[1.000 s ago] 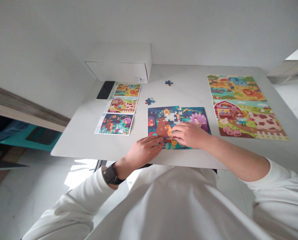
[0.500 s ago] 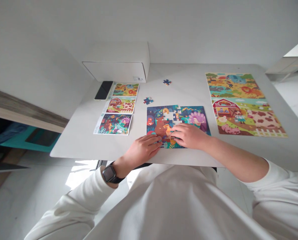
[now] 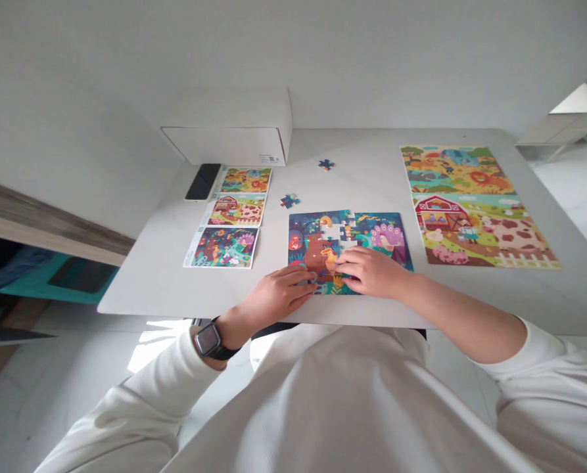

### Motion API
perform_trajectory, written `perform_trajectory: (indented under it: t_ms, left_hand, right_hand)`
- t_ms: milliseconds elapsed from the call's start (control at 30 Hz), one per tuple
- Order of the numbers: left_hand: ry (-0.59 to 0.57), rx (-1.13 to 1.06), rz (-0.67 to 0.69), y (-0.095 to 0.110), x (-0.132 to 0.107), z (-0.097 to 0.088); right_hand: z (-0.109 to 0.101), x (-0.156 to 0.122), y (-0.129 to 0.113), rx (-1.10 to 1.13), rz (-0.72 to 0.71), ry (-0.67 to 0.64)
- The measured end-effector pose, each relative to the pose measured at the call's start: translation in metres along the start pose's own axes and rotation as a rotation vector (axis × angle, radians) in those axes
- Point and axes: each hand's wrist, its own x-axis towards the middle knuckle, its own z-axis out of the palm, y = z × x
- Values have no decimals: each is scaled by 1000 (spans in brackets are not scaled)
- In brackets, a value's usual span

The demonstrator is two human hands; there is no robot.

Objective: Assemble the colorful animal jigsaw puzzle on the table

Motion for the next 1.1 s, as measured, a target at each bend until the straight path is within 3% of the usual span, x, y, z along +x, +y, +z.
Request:
perform_trajectory:
  t_ms: [167, 300, 433, 567, 933, 1100]
  left_hand:
    - [31, -75, -50, 1, 4, -3]
    - [46, -91, -173, 7, 25, -5]
    - [-98, 2, -237, 9, 47, 7]
    - [-278, 68, -214, 6, 52, 22]
    - [-296, 134, -145, -3, 44, 26]
    - [-286, 150, -146, -2, 44, 27]
  right_hand:
    - [-10, -7, -1, 84, 37, 32]
    - [-26, -33, -7, 56, 204, 91]
    - [-28, -66, -16, -18, 311, 47]
    - [-19, -82, -19, -59, 363, 12]
    - [-23, -82, -10, -15, 326, 33]
    - [-48, -49, 27, 47, 394, 124]
